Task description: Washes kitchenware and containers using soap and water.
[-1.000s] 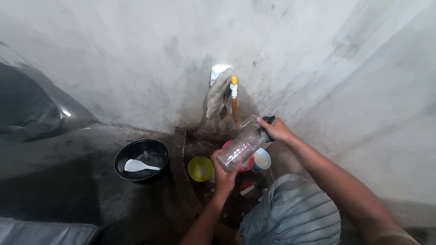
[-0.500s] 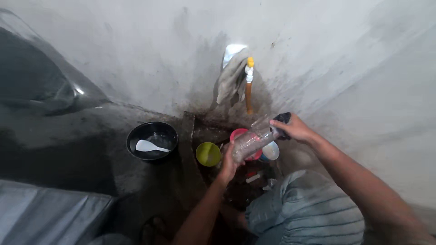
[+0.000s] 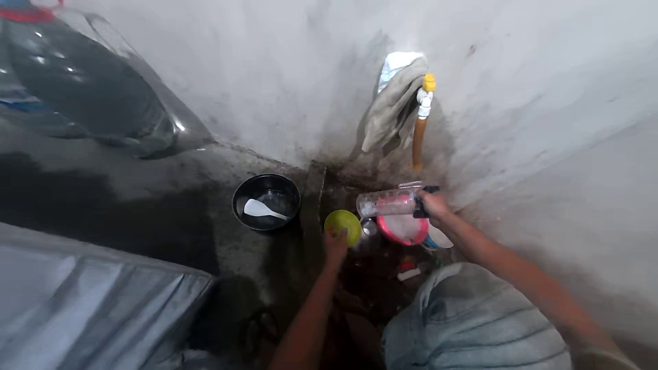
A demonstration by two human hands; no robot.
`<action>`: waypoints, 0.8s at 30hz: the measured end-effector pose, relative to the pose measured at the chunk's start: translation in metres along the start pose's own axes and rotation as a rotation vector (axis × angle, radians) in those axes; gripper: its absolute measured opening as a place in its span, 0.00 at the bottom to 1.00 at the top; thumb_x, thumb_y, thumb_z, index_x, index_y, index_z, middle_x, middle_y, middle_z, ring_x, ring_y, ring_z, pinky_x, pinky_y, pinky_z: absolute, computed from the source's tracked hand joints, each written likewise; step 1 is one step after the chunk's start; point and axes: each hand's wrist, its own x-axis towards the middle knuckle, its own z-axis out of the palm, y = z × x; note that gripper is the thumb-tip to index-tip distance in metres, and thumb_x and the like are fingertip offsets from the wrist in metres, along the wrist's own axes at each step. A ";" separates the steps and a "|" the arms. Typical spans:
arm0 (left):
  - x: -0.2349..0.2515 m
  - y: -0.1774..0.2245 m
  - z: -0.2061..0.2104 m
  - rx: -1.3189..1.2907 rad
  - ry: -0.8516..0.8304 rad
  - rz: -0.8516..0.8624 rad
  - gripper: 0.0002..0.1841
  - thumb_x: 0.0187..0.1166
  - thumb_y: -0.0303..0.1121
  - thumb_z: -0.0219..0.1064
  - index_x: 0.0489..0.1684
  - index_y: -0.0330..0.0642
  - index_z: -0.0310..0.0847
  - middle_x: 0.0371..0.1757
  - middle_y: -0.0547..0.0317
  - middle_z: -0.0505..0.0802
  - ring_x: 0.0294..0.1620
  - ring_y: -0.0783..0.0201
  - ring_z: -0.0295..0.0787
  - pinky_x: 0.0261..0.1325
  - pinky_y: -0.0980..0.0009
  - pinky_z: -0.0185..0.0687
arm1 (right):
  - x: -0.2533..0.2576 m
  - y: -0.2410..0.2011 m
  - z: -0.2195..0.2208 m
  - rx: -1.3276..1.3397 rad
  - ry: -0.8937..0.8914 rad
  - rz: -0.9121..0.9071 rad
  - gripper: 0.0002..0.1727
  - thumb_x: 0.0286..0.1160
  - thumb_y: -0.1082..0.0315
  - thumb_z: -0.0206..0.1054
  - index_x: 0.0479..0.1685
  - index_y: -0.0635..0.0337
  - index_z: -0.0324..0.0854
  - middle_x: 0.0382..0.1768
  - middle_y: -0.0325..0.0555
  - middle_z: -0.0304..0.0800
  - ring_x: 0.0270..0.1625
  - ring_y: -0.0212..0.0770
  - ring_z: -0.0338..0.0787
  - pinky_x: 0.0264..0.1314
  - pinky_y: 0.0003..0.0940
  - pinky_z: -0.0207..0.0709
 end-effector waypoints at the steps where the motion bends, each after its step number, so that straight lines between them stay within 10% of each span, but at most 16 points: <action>1: 0.004 -0.004 -0.007 -0.015 0.026 -0.055 0.32 0.86 0.43 0.65 0.84 0.34 0.62 0.67 0.33 0.85 0.60 0.45 0.90 0.59 0.49 0.89 | 0.009 0.001 0.013 -0.006 -0.005 -0.012 0.29 0.84 0.47 0.65 0.69 0.64 0.75 0.45 0.57 0.88 0.40 0.50 0.90 0.45 0.51 0.87; 12: 0.029 -0.045 0.013 0.038 -0.020 -0.339 0.23 0.90 0.39 0.61 0.75 0.32 0.73 0.62 0.36 0.90 0.56 0.48 0.93 0.60 0.53 0.90 | 0.094 -0.008 0.159 -0.897 -0.111 -0.373 0.25 0.81 0.45 0.64 0.56 0.59 0.88 0.49 0.61 0.94 0.57 0.64 0.92 0.59 0.67 0.82; 24: 0.080 -0.041 0.059 -0.202 0.101 -0.569 0.32 0.94 0.54 0.48 0.80 0.31 0.65 0.64 0.32 0.87 0.54 0.44 0.92 0.54 0.51 0.90 | 0.072 -0.014 0.141 -0.523 0.050 -0.668 0.24 0.81 0.52 0.70 0.68 0.59 0.85 0.57 0.59 0.92 0.59 0.61 0.93 0.61 0.61 0.85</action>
